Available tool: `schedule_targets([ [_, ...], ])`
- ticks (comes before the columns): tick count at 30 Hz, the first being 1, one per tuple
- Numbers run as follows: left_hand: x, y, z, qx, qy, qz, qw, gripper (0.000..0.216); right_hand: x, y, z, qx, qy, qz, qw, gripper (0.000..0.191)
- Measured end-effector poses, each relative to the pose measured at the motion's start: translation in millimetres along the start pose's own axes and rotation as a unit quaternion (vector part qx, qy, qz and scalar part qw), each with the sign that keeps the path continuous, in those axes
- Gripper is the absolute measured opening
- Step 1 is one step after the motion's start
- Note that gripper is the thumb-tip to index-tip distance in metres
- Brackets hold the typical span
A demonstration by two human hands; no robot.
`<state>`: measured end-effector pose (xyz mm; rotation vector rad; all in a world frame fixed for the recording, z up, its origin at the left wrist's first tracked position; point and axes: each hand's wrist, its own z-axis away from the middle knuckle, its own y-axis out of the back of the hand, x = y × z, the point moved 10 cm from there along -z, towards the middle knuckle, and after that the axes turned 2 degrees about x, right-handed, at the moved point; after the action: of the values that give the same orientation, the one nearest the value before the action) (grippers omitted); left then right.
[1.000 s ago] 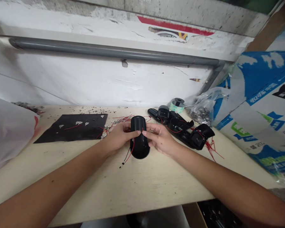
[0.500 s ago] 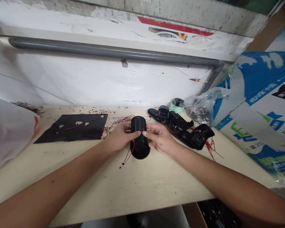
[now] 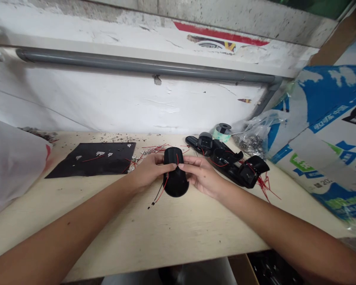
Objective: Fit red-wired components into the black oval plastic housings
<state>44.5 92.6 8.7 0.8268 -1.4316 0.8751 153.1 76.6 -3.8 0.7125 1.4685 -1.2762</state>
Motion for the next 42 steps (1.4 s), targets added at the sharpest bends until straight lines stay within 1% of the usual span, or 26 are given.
schedule_targets([
  [6, 1, -2, 1, -0.005, 0.005, 0.005, 1.0, 0.024, -1, 1, 1, -0.005, -0.004, 0.007, 1.0, 0.039],
  [12, -1, 1, 0, 0.013, 0.001, -0.011, 1.0, 0.027, 2, 4, -2, -0.005, -0.006, 0.001, 1.0, 0.04],
  [19, 4, 5, 0, 0.022, -0.021, -0.059, 0.998, 0.022, 1, 2, -2, -0.009, -0.003, 0.016, 1.0, 0.042],
  [26, 1, 4, -3, 0.015, -0.03, -0.043, 0.998, 0.02, 1, 0, -1, -0.013, -0.011, 0.025, 1.0, 0.043],
  [31, 3, 2, -2, 0.012, -0.039, -0.041, 0.998, 0.019, 1, 0, 1, 0.004, -0.013, 0.009, 1.0, 0.04],
  [34, 2, 3, 0, 0.016, -0.024, -0.003, 1.0, 0.019, 0, -3, 2, -0.008, -0.013, -0.011, 1.0, 0.036],
  [37, -5, 3, 2, 0.024, 0.036, 0.077, 0.996, 0.019, -2, -6, 1, -0.028, -0.014, -0.04, 0.999, 0.032],
  [39, -6, 5, 4, 0.043, 0.062, 0.129, 0.989, 0.02, -3, -5, 0, -0.033, -0.014, -0.056, 0.998, 0.029],
  [41, -3, 11, 3, 0.069, 0.054, 0.165, 0.982, 0.02, -4, -2, -2, -0.028, -0.006, -0.055, 0.998, 0.031],
  [42, 0, 15, 3, 0.085, 0.042, 0.177, 0.98, 0.02, -7, 2, -2, -0.017, 0.012, -0.045, 0.999, 0.032],
])
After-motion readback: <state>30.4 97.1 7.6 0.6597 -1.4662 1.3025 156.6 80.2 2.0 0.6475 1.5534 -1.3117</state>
